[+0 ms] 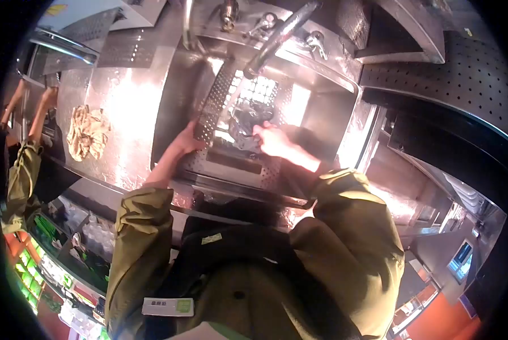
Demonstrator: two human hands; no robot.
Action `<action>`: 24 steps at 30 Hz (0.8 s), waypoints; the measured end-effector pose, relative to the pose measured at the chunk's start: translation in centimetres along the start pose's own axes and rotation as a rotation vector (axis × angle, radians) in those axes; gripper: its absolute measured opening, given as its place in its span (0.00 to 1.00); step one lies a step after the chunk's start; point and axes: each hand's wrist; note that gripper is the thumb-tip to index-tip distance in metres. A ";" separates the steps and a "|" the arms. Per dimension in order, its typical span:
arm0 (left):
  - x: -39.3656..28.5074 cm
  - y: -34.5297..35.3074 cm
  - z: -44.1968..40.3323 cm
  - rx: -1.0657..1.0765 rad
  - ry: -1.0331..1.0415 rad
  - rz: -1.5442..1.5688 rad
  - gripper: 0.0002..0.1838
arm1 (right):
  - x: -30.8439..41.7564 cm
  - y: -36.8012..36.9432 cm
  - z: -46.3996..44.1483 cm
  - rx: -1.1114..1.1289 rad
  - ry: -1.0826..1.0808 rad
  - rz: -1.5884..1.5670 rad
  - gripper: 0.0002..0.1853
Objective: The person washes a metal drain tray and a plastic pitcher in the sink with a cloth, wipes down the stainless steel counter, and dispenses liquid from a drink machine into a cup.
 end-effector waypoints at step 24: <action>-6.8 0.2 0.4 -0.172 0.176 -0.343 0.44 | -9.0 2.7 -21.5 -0.316 0.135 -0.060 0.21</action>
Point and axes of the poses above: each hand's wrist, its own z-axis away from the middle knuckle, its own y-axis out of the palm, x = y × z, and after that the axes turned 15 degrees about -x, right-handed
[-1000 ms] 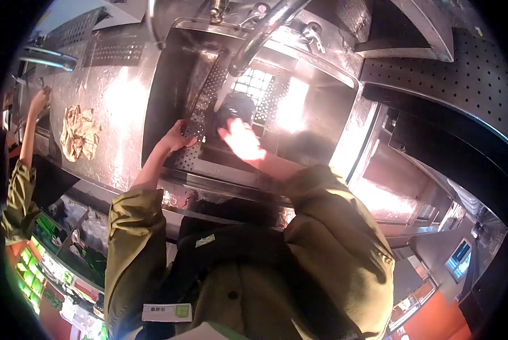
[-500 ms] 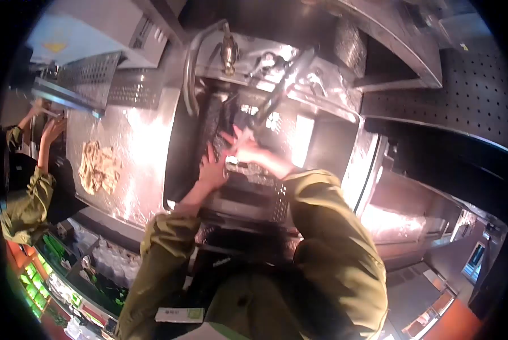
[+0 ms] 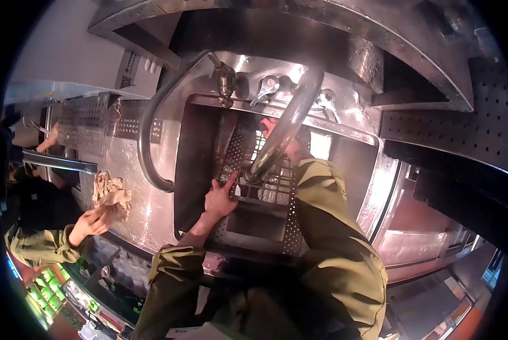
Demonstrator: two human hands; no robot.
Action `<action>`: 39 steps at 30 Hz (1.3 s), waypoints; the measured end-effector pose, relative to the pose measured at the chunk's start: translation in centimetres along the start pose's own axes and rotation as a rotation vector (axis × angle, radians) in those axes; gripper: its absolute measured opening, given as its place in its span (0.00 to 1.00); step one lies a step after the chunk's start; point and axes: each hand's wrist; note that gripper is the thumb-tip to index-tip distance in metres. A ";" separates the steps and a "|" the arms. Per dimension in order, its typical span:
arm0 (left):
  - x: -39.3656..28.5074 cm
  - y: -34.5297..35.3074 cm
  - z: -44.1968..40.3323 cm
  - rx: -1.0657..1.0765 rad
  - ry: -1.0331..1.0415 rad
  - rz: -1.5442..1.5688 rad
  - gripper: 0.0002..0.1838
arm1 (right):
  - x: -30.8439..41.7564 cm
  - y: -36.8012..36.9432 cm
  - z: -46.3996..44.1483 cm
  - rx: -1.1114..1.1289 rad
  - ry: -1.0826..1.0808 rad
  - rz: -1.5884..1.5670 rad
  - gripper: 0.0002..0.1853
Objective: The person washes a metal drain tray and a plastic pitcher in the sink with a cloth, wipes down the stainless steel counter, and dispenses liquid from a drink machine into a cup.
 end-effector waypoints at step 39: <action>0.6 1.9 -1.3 -0.005 0.027 -0.119 0.47 | -7.3 0.8 15.3 -0.333 0.056 -0.219 0.24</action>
Point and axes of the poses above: each hand's wrist, its own z-axis away from the middle knuckle, its own y-axis out of the palm, x = y × z, and after that the axes turned 15 degrees about -x, right-handed
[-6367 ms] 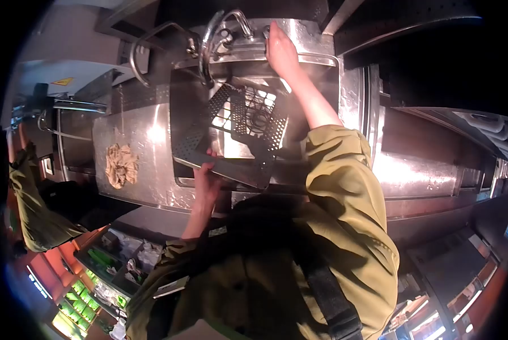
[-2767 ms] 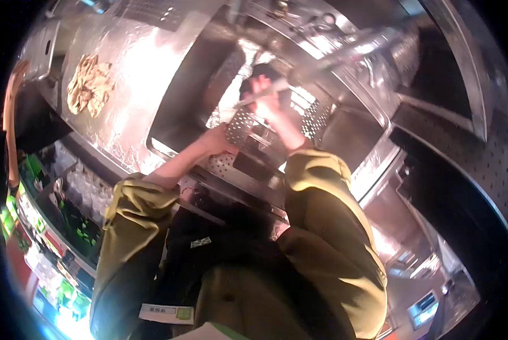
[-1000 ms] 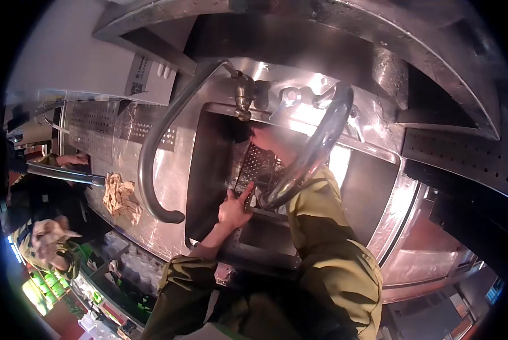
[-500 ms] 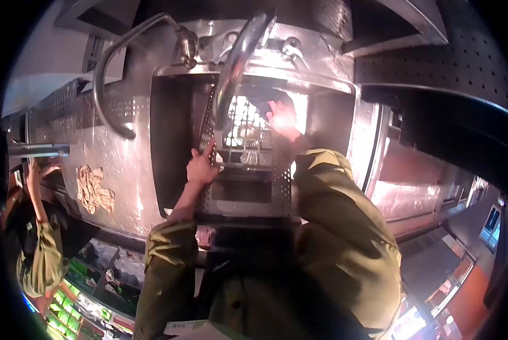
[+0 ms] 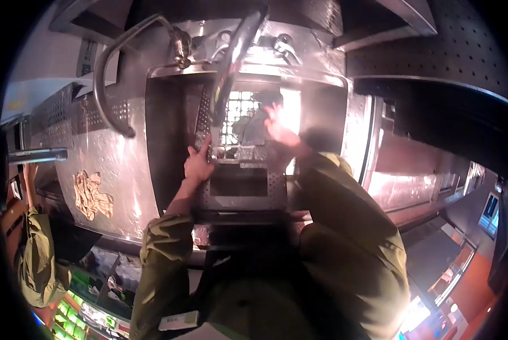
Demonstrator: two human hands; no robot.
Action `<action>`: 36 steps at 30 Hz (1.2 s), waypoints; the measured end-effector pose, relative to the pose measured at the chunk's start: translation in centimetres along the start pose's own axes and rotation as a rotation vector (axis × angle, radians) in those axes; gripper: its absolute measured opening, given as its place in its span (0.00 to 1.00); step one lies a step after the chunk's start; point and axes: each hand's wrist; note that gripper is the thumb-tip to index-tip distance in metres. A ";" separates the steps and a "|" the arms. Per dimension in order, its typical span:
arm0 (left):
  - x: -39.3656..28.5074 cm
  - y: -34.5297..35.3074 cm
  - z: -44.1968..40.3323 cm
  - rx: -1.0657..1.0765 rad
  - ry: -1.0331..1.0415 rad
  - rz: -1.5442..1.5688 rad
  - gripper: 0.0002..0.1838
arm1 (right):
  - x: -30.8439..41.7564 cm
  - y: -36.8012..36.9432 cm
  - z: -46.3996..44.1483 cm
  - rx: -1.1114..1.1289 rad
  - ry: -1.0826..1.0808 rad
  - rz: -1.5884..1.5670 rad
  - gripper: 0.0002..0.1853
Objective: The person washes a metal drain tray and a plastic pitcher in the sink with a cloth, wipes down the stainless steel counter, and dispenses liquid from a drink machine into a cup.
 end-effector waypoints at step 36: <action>-0.5 -1.5 -0.2 0.112 0.008 0.009 0.48 | 19.5 -11.9 3.9 0.805 -0.044 0.469 0.23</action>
Point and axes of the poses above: each hand's wrist, its own z-axis away from the middle knuckle, its own y-axis out of the palm, x = y × z, and after that the axes turned 15 degrees about -x, right-handed
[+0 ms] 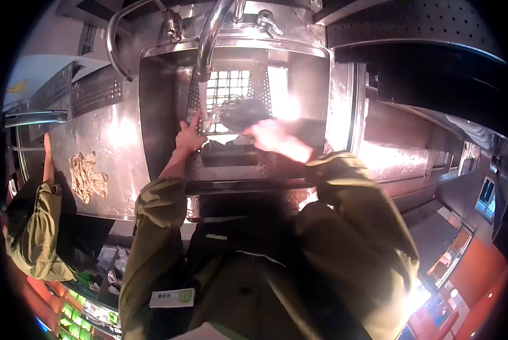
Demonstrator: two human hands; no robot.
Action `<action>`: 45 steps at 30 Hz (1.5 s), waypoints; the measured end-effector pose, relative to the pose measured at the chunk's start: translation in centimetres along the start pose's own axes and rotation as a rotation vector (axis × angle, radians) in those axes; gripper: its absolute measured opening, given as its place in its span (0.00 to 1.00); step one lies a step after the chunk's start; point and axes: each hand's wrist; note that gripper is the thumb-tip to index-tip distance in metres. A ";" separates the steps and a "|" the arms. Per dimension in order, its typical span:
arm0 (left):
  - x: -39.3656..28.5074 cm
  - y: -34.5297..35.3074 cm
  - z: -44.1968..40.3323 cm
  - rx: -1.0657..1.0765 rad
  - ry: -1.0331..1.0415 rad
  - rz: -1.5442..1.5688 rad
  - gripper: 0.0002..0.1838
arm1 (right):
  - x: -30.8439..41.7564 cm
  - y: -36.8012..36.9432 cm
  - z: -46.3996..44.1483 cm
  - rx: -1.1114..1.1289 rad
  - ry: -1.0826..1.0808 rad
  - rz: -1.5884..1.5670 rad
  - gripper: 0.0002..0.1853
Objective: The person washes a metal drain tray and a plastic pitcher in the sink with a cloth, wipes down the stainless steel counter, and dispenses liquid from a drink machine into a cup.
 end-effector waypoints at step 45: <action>0.9 -7.1 2.2 0.151 -0.623 1.720 0.10 | -5.5 -4.2 4.8 -0.888 0.641 -1.984 0.11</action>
Point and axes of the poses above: each hand's wrist, its own z-axis away from the middle knuckle, its own y-axis out of the palm, x = y × z, and after that the axes turned 15 degrees about -x, right-handed
